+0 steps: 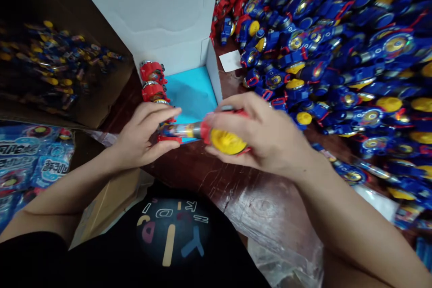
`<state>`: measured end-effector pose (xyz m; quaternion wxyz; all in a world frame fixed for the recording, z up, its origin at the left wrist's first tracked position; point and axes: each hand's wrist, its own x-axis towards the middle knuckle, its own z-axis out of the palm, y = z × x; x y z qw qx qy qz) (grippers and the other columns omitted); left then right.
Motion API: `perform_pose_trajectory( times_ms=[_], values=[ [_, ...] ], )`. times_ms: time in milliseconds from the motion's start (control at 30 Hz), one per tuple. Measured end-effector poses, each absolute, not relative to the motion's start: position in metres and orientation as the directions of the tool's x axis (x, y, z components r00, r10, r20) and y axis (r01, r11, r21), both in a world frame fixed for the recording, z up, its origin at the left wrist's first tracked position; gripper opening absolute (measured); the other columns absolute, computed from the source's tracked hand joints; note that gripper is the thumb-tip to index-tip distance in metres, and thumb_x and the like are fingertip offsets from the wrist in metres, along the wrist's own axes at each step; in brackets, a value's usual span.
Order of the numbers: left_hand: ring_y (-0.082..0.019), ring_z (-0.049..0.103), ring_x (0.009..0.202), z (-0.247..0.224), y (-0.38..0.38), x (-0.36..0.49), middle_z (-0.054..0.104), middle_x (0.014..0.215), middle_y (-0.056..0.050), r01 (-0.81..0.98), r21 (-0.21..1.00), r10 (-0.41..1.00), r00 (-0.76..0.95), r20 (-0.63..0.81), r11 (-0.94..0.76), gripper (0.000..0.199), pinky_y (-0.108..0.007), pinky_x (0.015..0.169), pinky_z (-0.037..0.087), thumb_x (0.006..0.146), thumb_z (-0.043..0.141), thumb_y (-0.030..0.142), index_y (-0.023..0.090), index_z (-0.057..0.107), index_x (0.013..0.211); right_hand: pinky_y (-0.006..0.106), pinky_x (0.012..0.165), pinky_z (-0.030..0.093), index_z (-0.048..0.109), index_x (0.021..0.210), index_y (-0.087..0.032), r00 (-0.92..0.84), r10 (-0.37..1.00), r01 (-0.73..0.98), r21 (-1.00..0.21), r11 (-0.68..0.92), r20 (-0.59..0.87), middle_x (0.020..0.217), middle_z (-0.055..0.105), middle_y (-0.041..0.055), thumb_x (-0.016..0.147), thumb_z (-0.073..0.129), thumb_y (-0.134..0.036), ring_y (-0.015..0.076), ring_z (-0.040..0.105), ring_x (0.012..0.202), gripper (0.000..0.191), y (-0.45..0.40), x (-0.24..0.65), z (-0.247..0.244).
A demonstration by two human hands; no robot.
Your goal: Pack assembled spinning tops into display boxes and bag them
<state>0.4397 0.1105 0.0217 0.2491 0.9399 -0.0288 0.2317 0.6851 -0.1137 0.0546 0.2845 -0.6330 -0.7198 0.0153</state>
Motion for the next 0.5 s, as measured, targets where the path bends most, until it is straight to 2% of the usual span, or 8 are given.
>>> perform_pose_trajectory(
  times_ms=[67,100,167,200,300,367,400,500],
  values=[
    [-0.037,0.057,0.153,0.009,0.109,0.441,0.064,0.162,-0.014,-0.120,0.268,0.027,0.873,0.487,-0.956,0.058,-0.057,0.128,0.040,0.107,0.074,0.055,0.025,0.061,0.155,0.043,0.076,0.060,0.063,0.143,-0.034,0.160,0.935,0.949,-0.309,-0.058,0.317,0.124,0.076,0.0091,0.103,0.070,-0.054,0.0299,0.076,0.104,0.045,-0.115,0.687,0.055],
    [-0.038,0.053,0.158,0.003,0.107,0.441,0.063,0.165,-0.011,-0.116,0.218,0.000,0.881,0.472,-0.969,0.052,-0.060,0.133,0.032,0.108,0.073,0.052,0.026,0.063,0.152,0.041,0.070,0.055,0.067,0.136,-0.029,0.260,0.932,0.950,-0.239,-0.201,0.252,0.120,0.078,0.0111,0.104,0.064,-0.057,0.0308,0.076,0.099,0.043,-0.116,0.685,0.054],
    [-0.035,0.053,0.159,-0.009,0.104,0.440,0.068,0.160,-0.003,-0.121,0.212,-0.016,0.898,0.439,-0.970,0.035,-0.059,0.138,0.021,0.112,0.066,0.041,0.027,0.067,0.144,0.037,0.060,0.040,0.070,0.128,-0.023,0.429,0.899,0.903,-0.066,-0.424,0.086,0.117,0.079,0.0149,0.105,0.055,-0.061,0.0307,0.075,0.089,0.047,-0.117,0.677,0.051],
    [-0.033,0.055,0.157,-0.014,0.103,0.440,0.072,0.155,0.000,-0.120,0.230,-0.006,0.897,0.442,-0.966,0.029,-0.057,0.139,0.020,0.113,0.064,0.036,0.027,0.069,0.141,0.035,0.056,0.031,0.070,0.125,-0.021,0.482,0.876,0.876,0.018,-0.483,0.028,0.113,0.080,0.0160,0.105,0.052,-0.064,0.0298,0.073,0.082,0.051,-0.118,0.671,0.050],
    [-0.032,0.059,0.155,-0.021,0.100,0.442,0.076,0.149,0.001,-0.110,0.271,0.027,0.888,0.458,-0.956,0.029,-0.058,0.139,0.020,0.112,0.062,0.029,0.029,0.068,0.140,0.033,0.054,0.017,0.069,0.112,-0.019,0.527,0.849,0.838,0.191,-0.511,-0.040,0.095,0.078,0.0170,0.105,0.050,-0.064,0.0256,0.065,0.064,0.049,-0.116,0.649,0.048],
    [-0.033,0.059,0.154,-0.023,0.098,0.444,0.077,0.147,-0.001,-0.124,0.298,0.023,0.895,0.446,-0.947,0.031,-0.061,0.138,0.019,0.110,0.063,0.029,0.029,0.067,0.141,0.032,0.051,0.013,0.068,0.100,-0.020,0.503,0.863,0.848,0.218,-0.483,-0.046,0.082,0.072,0.0160,0.104,0.052,-0.065,0.0218,0.057,0.053,0.049,-0.110,0.635,0.045],
    [-0.033,0.060,0.154,-0.023,0.097,0.445,0.077,0.146,-0.002,-0.129,0.312,0.021,0.900,0.436,-0.941,0.032,-0.062,0.138,0.018,0.110,0.064,0.029,0.029,0.067,0.142,0.032,0.050,0.012,0.067,0.096,-0.020,0.501,0.864,0.854,0.191,-0.484,-0.052,0.077,0.070,0.0156,0.103,0.053,-0.067,0.0207,0.054,0.050,0.050,-0.105,0.630,0.043],
    [-0.033,0.057,0.157,-0.020,0.095,0.444,0.074,0.152,-0.005,-0.157,0.343,0.008,0.901,0.433,-0.926,0.035,-0.063,0.139,0.016,0.112,0.061,0.033,0.030,0.065,0.147,0.031,0.048,0.018,0.070,0.093,-0.020,0.546,0.835,0.838,0.015,-0.546,-0.071,0.070,0.067,0.0163,0.100,0.057,-0.076,0.0222,0.053,0.048,0.058,-0.090,0.622,0.033]
  ],
)
